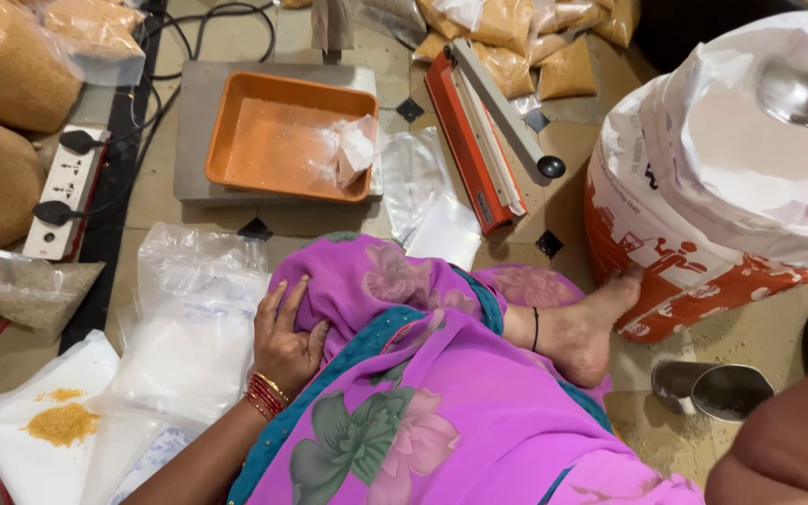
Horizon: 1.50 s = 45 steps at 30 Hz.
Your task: Measure food powder into plastic bags and seal them using a heat sealer.
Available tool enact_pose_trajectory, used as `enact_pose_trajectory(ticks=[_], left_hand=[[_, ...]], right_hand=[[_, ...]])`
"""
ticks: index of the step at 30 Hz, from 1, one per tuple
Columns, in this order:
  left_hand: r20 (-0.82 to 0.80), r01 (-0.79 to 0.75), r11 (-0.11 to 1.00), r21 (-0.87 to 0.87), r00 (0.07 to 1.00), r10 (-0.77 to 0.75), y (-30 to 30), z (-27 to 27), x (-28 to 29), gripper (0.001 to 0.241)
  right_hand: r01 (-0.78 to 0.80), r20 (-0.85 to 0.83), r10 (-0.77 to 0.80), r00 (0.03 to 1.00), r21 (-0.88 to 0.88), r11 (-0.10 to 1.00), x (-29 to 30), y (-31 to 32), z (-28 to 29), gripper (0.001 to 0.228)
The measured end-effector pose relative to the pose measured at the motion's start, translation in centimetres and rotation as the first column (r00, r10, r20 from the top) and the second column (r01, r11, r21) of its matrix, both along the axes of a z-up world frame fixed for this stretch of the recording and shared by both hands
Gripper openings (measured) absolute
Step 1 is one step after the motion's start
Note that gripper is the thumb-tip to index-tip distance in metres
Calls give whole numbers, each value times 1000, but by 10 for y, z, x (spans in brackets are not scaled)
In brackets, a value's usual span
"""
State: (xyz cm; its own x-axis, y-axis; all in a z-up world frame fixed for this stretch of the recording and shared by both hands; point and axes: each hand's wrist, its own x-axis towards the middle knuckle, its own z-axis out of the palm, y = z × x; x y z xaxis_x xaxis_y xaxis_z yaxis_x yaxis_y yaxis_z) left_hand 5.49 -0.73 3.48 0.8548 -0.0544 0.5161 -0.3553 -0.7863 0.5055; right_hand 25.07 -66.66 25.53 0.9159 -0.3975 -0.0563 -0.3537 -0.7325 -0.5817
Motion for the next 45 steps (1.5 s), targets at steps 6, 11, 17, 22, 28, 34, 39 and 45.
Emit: enact_pose_trajectory(ticks=[6, 11, 17, 22, 28, 34, 39, 45], left_hand=[[34, -40, 999, -24, 999, 41, -1, 1, -2, 41], [45, -25, 999, -34, 999, 27, 4, 0, -2, 40], [28, -33, 996, -83, 999, 36, 6, 4, -3, 41], [15, -22, 994, -103, 1000, 24, 10, 3, 0, 40], [-2, -3, 992, -127, 1000, 2, 12, 3, 2, 42], [-10, 1, 994, -108, 1000, -2, 11, 1, 2, 41], [-69, 14, 999, -32, 997, -16, 8, 4, 8, 41], [-80, 52, 997, 63, 996, -47, 7, 4, 17, 39]], right_hand=[[-199, 46, 224, 973, -314, 928, 10, 141, 31, 35], [-552, -297, 476, 828, -586, 594, 41, 309, 24, 32], [-667, -484, 495, 722, -677, 311, 95, 424, -58, 24], [-702, -505, 568, 650, -685, 195, 108, 468, -97, 20], [-743, -554, 530, 642, -621, 252, 111, 459, -95, 21], [-714, -468, 540, 700, -491, 499, 105, 412, -84, 23], [-665, -381, 546, 746, -374, 647, 91, 370, -84, 26], [-619, -181, 592, 785, -203, 759, 59, 305, -44, 34]])
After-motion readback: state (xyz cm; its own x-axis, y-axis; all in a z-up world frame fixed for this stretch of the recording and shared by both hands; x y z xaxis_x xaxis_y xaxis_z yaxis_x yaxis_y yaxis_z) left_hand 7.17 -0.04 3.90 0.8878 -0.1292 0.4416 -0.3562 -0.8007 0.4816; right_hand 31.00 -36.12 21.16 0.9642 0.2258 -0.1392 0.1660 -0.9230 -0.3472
